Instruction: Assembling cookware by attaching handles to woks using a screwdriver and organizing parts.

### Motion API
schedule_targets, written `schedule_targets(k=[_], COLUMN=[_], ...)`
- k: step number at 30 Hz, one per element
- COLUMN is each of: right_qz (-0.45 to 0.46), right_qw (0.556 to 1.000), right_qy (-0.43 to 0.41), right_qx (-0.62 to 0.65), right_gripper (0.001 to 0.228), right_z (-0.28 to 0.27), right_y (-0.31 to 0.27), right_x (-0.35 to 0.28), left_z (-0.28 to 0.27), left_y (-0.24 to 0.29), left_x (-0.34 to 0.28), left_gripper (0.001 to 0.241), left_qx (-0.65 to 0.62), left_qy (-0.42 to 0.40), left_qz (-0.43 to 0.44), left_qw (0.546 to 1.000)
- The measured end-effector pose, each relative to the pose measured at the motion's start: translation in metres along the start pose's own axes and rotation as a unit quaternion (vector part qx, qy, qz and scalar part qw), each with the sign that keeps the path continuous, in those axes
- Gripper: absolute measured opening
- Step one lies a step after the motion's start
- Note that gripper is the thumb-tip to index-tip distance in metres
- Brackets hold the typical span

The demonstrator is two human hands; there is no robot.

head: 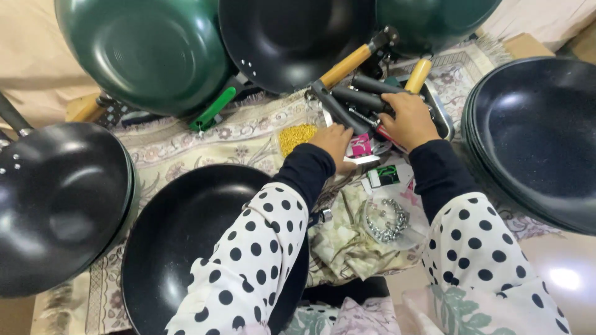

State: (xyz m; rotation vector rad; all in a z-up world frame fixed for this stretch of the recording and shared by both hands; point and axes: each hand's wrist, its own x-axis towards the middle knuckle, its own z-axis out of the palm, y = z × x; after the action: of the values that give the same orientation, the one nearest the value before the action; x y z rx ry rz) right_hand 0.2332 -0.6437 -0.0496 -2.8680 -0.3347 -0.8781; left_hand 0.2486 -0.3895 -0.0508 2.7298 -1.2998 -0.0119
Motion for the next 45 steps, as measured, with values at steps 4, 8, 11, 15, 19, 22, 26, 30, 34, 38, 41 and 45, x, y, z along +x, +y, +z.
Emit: schedule_targets(k=[4, 8, 11, 15, 19, 22, 26, 30, 34, 38, 41, 45], right_qz=[-0.013, -0.020, -0.044, 0.006, 0.066, 0.099, 0.112, 0.077, 0.031, 0.023, 0.002, -0.015], right_qw=[0.998, 0.998, 0.998, 0.996, 0.995, 0.988, 0.979, 0.993, 0.992, 0.995, 0.996, 0.996], right_qy=[-0.018, -0.063, -0.033, 0.010, -0.005, -0.049, -0.148, -0.092, 0.005, 0.018, 0.028, 0.050], right_qx=[-0.066, -0.007, 0.031, 0.086, 0.079, 0.107, 0.083, -0.018, -0.121, -0.098, -0.084, -0.066], right_gripper=[0.052, 0.040, 0.027, 0.012, 0.013, 0.019, 0.039, 0.034, 0.030, 0.033, 0.033, 0.031], right_z=[0.006, -0.012, -0.016, -0.019, -0.031, -0.059, -0.074, -0.030, -0.008, -0.016, -0.035, -0.059], right_y=[-0.026, -0.062, -0.054, 0.001, 0.025, -0.002, -0.035, -0.012, 0.004, -0.001, -0.007, -0.009], right_x=[-0.004, -0.012, -0.014, -0.022, -0.042, -0.042, -0.039, -0.059, -0.070, -0.075, -0.075, -0.081], left_z=[-0.043, -0.057, -0.050, -0.013, -0.025, -0.019, -0.007, -0.019, -0.012, -0.020, -0.024, -0.015], left_y=[0.013, 0.017, 0.014, 0.002, 0.008, 0.007, 0.005, 0.009, 0.008, 0.011, 0.013, 0.010], left_x=[-0.014, -0.022, -0.014, 0.003, -0.002, 0.001, 0.009, 0.004, 0.008, 0.003, 0.001, 0.006], left_gripper=[0.112, 0.124, 0.120, 0.127, 0.128, 0.130, 0.133, 0.128, 0.129, 0.125, 0.123, 0.122], left_qx=[-0.062, -0.125, -0.097, -0.044, -0.047, -0.057, -0.075, -0.075, -0.075, -0.073, -0.075, -0.078], left_qy=[-0.012, -0.032, -0.051, -0.057, -0.058, -0.057, -0.078, -0.111, -0.119, -0.114, -0.110, -0.113], left_qz=[-0.030, -0.053, -0.057, -0.040, -0.039, -0.042, -0.067, -0.083, -0.086, -0.083, -0.090, -0.096], left_qw=[0.998, 0.990, 0.992, 0.997, 0.996, 0.996, 0.992, 0.988, 0.986, 0.987, 0.987, 0.986])
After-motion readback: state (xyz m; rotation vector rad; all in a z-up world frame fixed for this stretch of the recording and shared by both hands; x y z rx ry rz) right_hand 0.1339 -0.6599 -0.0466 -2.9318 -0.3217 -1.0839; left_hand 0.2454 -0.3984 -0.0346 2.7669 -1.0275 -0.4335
